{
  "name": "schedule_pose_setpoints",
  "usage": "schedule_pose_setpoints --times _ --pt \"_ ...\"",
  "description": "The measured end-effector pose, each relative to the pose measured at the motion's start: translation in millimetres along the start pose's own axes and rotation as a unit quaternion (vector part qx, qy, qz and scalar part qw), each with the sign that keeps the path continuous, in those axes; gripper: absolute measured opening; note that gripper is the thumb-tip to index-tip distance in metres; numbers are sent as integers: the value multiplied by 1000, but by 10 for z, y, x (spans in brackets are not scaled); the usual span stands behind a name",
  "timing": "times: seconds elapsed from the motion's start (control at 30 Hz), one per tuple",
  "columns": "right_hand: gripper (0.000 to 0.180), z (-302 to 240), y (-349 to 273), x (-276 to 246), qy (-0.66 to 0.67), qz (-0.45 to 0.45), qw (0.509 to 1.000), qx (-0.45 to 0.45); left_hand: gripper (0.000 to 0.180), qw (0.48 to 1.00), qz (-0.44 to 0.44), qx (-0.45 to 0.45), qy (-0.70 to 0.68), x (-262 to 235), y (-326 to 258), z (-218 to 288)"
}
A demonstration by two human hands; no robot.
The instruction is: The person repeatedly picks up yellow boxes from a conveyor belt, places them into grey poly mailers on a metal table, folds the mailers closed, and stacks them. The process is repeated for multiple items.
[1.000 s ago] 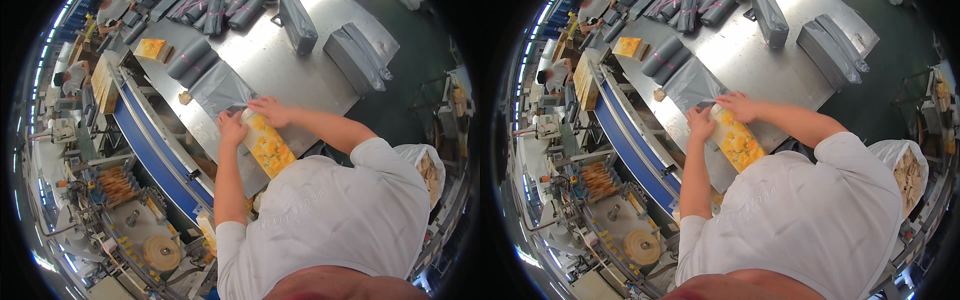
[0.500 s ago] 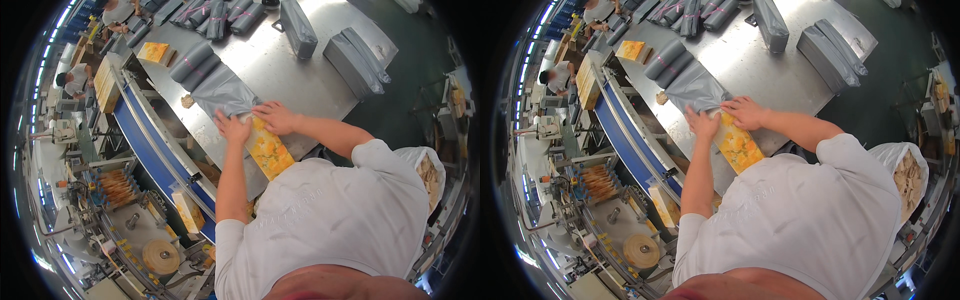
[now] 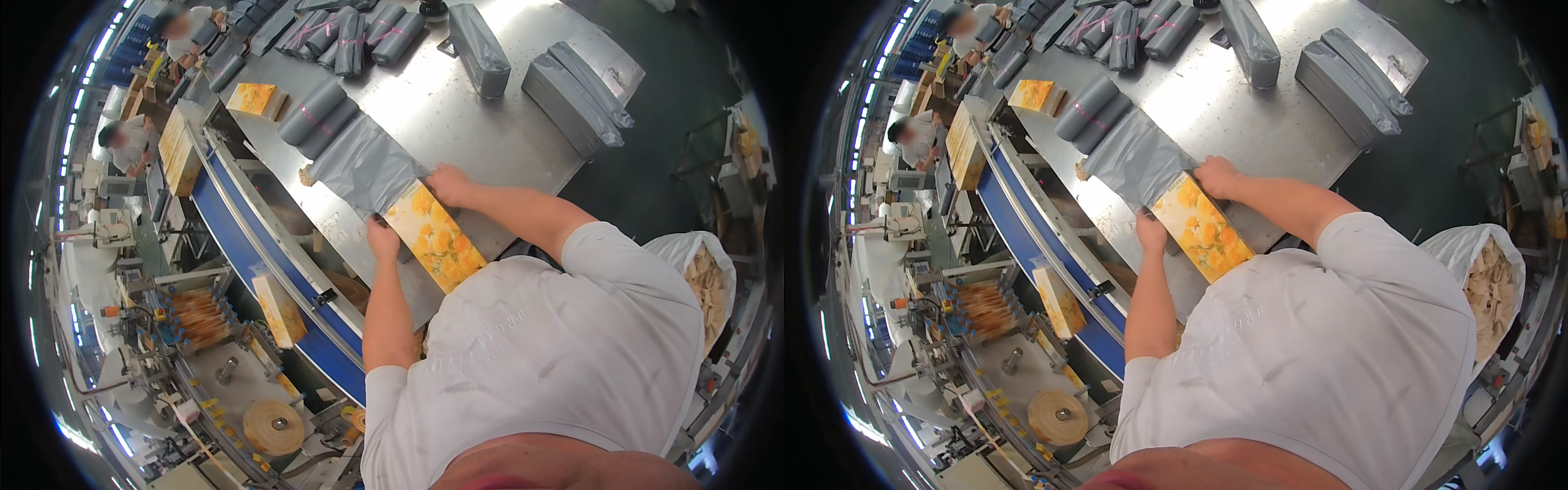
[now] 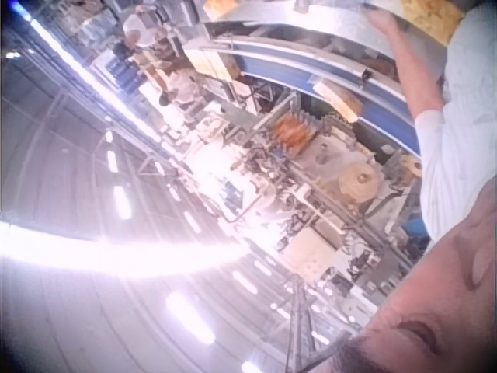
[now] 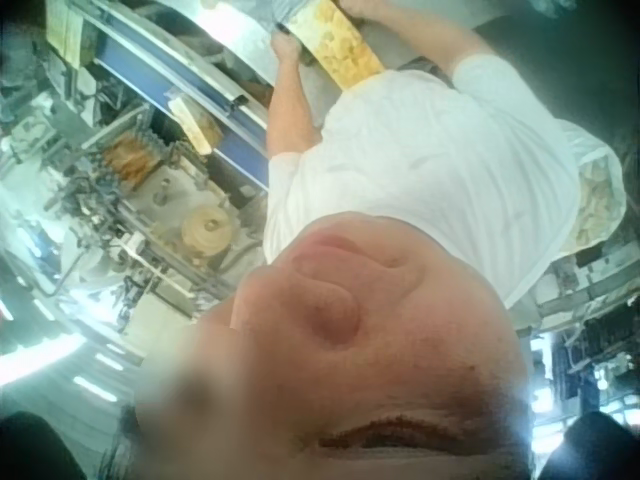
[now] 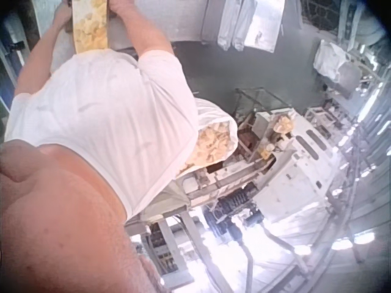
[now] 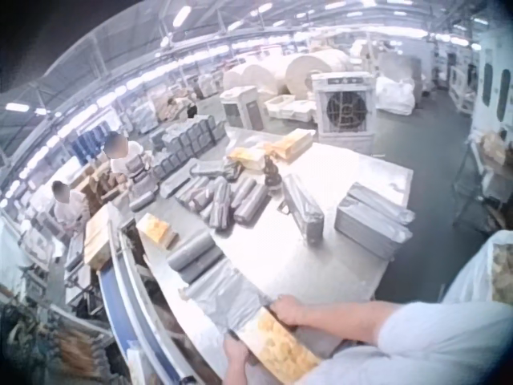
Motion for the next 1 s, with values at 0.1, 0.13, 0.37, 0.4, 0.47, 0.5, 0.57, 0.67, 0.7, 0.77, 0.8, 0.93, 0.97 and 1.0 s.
schedule_pose_setpoints --times 0.1,0.13,0.37,0.4,0.47,0.5,0.57,0.67,0.7,0.77,0.8,0.93,0.97,1.0 --pt "21 37 -380 136 -35 -35 999 -3 29 991 -122 25 37 -107 -178 -63" --pt "21 103 -603 160 -37 -66 997 -4 29 989 -140 29 40 -121 -284 -22" --pt "24 661 -1654 292 -30 -282 956 -76 27 884 -456 63 -84 -217 -1736 192" --pt "24 669 -1652 288 3 -282 956 -85 26 914 -396 25 -78 -218 -1773 181" --pt "24 632 -1480 187 124 -190 974 -7 23 961 -252 -45 -101 -241 -1735 138" --pt "24 434 -1445 -18 145 -169 971 85 22 974 -164 -83 -130 -274 -1653 17" --pt "23 328 -1395 -48 -84 -183 979 -33 20 956 -260 -78 -114 -354 -1509 24" --pt "22 -169 -1659 -358 -223 -244 935 -130 23 969 -218 -79 -79 -406 -1650 104" --pt "20 -223 -1717 -210 -103 -231 953 -165 26 975 -149 -78 -143 -390 -1769 97" --pt "16 -329 -1715 129 21 -145 967 -210 31 974 -160 -100 -128 -350 -1900 68" --pt "14 -386 -1722 280 82 -101 964 -230 33 972 -166 -110 -123 -305 -1950 64" --pt "13 -727 -1662 633 124 -78 965 -216 20 979 -65 -74 -178 -119 -2107 49" --pt "13 -802 -1657 657 101 -94 969 -203 16 984 -61 -43 -160 -104 -2136 41" --pt "13 -856 -1663 668 79 -110 973 -189 15 983 -56 -50 -167 -110 -2147 -4"
Point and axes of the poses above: each hand's wrist, its own y-axis towards the middle knuckle, its own x-axis out of the palm, z = x × y, the point moved 2 cm from there along y, towards the middle knuckle, and after that the axes turned 15 degrees about x, right-handed, at the moved point
